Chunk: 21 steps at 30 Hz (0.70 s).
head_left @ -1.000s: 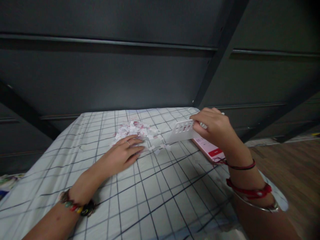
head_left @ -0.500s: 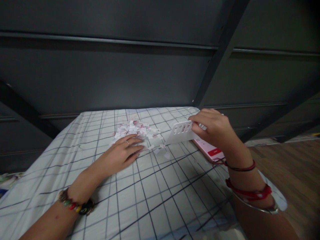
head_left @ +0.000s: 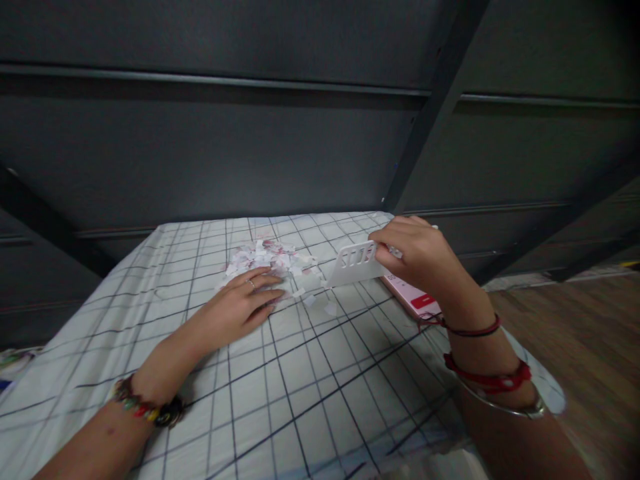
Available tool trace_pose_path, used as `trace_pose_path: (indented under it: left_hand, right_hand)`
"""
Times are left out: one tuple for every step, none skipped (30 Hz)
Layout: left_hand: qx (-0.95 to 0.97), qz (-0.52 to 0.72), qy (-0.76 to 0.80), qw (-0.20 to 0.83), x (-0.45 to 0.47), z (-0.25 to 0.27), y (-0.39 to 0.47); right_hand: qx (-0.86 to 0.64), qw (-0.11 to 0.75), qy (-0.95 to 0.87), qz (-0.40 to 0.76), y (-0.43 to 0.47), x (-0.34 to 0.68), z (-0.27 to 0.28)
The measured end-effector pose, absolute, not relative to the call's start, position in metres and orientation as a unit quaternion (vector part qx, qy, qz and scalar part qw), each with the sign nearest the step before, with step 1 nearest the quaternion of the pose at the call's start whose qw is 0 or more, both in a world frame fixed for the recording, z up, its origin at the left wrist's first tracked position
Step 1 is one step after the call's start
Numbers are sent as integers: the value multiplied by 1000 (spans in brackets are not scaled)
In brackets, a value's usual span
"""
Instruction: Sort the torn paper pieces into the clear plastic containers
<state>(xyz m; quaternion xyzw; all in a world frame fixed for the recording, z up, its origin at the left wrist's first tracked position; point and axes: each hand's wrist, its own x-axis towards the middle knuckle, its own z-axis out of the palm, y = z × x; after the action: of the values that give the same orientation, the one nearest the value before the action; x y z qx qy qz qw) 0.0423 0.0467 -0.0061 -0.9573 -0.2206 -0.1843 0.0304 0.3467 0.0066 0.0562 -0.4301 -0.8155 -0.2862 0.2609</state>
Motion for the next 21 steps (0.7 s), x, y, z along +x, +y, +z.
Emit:
trace_pose_path:
  left_hand:
    - [-958,-183,-220,31,42,-6,47]
    - [-958,-181,-220,32,42,-6,47]
    - [-959,-180,-219,31,42,-6,47]
    - [-959,-180,-219,30,42,-6,47]
    - [-958,-181,-219,28,42,-6,47]
    - [-958,-184,-220,27,42,-7,47]
    - [-957,-187,-220,27,42,-7,47]
    - [-957,-189,-220,26,42,-7,47]
    - [-956,-191,-220,26,42,-7,47]
    - [-957,-191,-218,27,42,-7,47]
    - [-958,-190,-215,27,43,-6,46]
    - [-959,-187,-210,27,43,-6,45]
    - [-961,-182,-205,25,44,-4,44]
    - [-964,-177,-198,20,45,-3,42]
    - [-966,-172,-193,15,46,-2,41]
    - [-967,-169,-188,8,47,0,39]
    - [-969,-166,-185,1,48,1,38]
    - [-969,-164,-185,-5,48,2,37]
    - [-969,-163,-185,-10,48,2,36]
    - [-969,-162,-186,-13,48,3,36]
    - [-969,-161,-187,-15,48,3,35]
  right_hand:
    - [-422,264,-820,-283,6,347,57]
    - [-416,269,-822,-282,6,348,57]
    - [-414,275,-820,-284,6,348,57]
    - [-416,280,-816,-288,6,348,57]
    - [-419,283,-812,-292,5,349,58]
    - [-422,281,-810,-294,5,349,58]
    - [-424,277,-811,-293,5,348,58]
    - [-423,271,-815,-288,5,348,58]
    - [-421,266,-820,-283,5,348,57]
    - [-417,263,-825,-277,5,347,57]
    - [-414,265,-827,-274,5,347,57]
    - [-410,271,-827,-274,5,347,57]
    - [-405,279,-826,-276,5,347,57]
    - [-401,287,-825,-278,6,347,57]
    - [-397,294,-824,-279,6,346,57]
    - [-394,296,-825,-276,6,346,57]
    - [-392,296,-828,-270,6,345,57]
    - [-390,293,-833,-260,6,344,57]
    - [-389,290,-838,-250,6,344,57]
    - [-389,289,-841,-241,6,343,57]
    - [-388,292,-842,-235,5,342,57]
